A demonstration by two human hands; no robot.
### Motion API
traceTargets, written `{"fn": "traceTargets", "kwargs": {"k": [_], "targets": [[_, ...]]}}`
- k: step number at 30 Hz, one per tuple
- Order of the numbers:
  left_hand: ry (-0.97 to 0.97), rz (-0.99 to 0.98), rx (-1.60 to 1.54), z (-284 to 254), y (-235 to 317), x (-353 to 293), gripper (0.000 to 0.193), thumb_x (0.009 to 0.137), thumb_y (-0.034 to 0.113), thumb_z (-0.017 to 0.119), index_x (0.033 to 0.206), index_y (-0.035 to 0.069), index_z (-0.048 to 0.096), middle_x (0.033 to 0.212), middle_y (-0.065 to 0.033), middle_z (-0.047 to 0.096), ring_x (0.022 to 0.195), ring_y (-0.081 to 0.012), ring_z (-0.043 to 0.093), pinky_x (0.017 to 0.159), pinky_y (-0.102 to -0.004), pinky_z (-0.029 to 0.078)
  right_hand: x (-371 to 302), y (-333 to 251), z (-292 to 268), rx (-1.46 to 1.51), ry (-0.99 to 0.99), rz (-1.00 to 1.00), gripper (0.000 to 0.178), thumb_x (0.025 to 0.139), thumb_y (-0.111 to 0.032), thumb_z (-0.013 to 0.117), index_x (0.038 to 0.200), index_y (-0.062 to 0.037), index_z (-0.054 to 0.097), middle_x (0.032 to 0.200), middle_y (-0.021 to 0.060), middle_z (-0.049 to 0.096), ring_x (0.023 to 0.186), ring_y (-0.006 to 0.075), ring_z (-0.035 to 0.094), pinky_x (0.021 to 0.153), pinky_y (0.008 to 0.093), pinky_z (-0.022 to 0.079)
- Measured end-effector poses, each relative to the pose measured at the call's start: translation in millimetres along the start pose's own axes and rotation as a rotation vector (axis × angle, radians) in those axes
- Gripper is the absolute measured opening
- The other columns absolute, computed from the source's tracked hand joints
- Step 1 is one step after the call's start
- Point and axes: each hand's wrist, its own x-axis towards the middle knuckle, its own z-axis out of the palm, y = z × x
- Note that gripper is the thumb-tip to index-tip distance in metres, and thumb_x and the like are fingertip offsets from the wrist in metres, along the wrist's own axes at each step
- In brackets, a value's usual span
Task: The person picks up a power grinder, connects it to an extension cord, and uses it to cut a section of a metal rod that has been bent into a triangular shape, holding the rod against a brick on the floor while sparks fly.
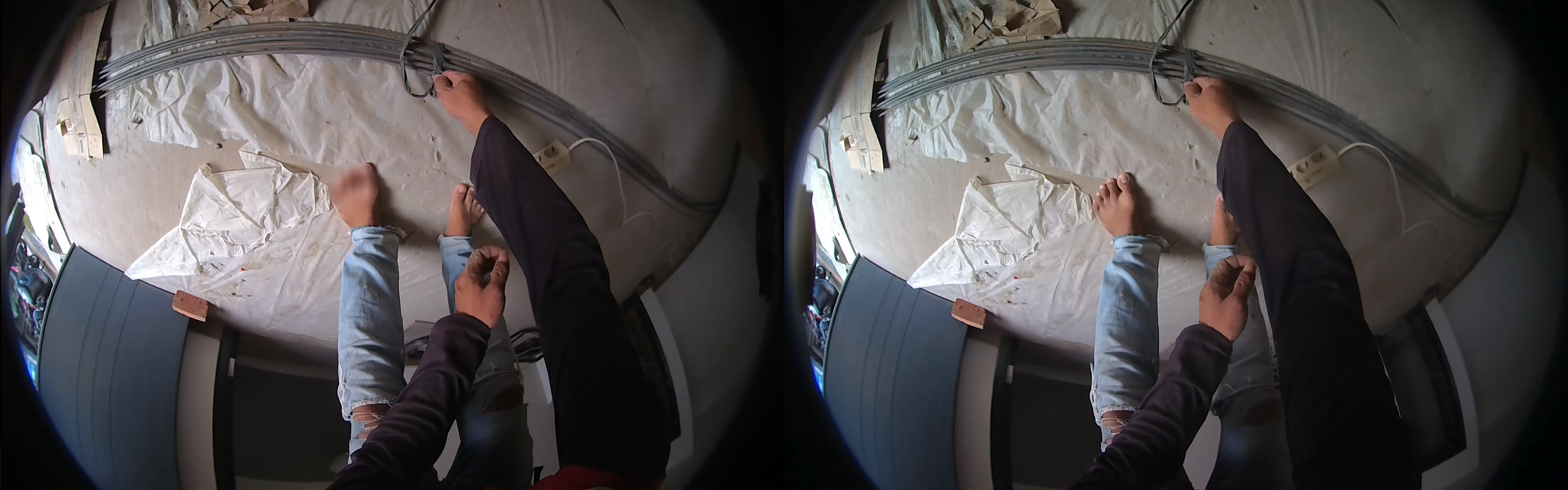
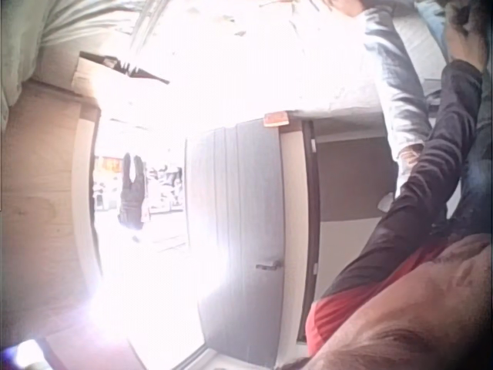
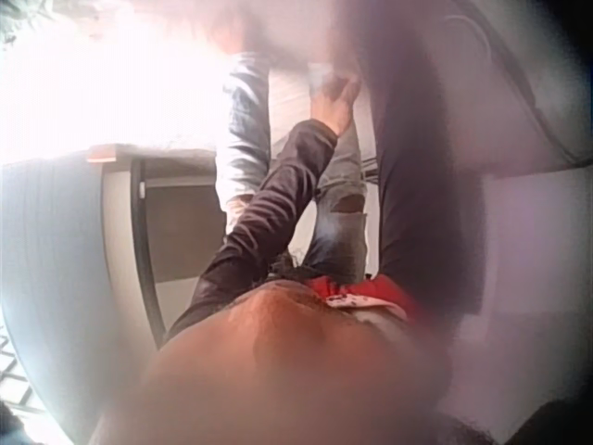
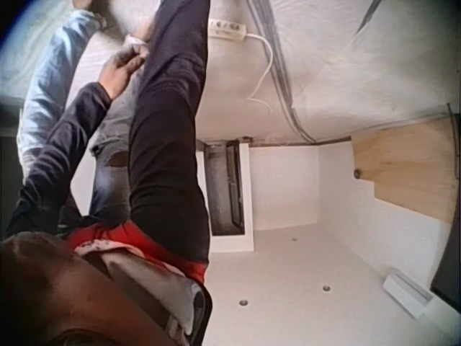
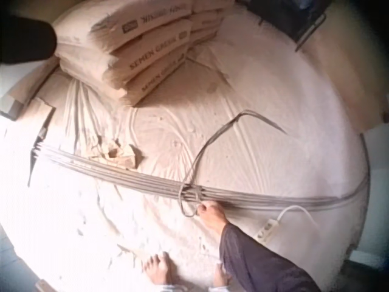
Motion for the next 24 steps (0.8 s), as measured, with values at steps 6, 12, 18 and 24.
{"fn": "traceTargets", "kwargs": {"k": [6,12,18,24], "targets": [[-0.005,0.017,-0.023,-0.8,12.0,1.5,0.017,0.091,0.019,0.061,0.100,0.004,0.060,0.089,-0.0060,0.065,0.086,-0.0131,0.062,0.080,-0.0269,0.047,-11.6,-1.6,-19.1,0.595,-0.098,0.242,0.022,0.084,-0.018,0.053,0.075,0.0010,0.058,0.065,0.0026,0.053,0.057,0.0103,0.046,0.051,0.0272,0.038],[0.002,0.055,-0.023,-4.6,15.4,7.6,0.018,0.091,0.019,0.061,0.099,0.003,0.060,0.087,-0.0061,0.065,0.085,-0.0131,0.061,0.079,-0.0271,0.047,-24.1,-59.1,-62.9,0.769,-0.074,0.112,0.023,0.091,-0.016,0.053,0.072,-0.0026,0.054,0.060,0.0011,0.050,0.046,0.0089,0.044,0.042,0.0271,0.035],[-0.058,-0.011,-0.126,1.2,31.8,-0.9,0.012,0.093,0.015,0.058,0.098,0.004,0.059,0.087,-0.0002,0.058,0.081,-0.0091,0.052,0.076,-0.0233,0.042,8.0,-37.7,-98.1,-0.047,-0.009,0.012,0.015,0.084,-0.021,0.063,0.088,-0.0068,0.062,0.070,0.0051,0.058,0.068,0.0187,0.058,0.064,0.0316,0.047],[-0.034,0.049,-0.164,-8.6,28.8,-0.5,0.011,0.094,0.013,0.056,0.099,0.004,0.058,0.087,0.0021,0.055,0.081,-0.0074,0.048,0.076,-0.0216,0.040,-31.8,-55.0,-21.7,-0.397,-0.173,-0.313,0.032,0.077,-0.026,0.072,0.107,-0.0155,0.065,0.113,0.0094,0.053,0.102,0.0279,0.055,0.088,0.0379,0.046]]}}
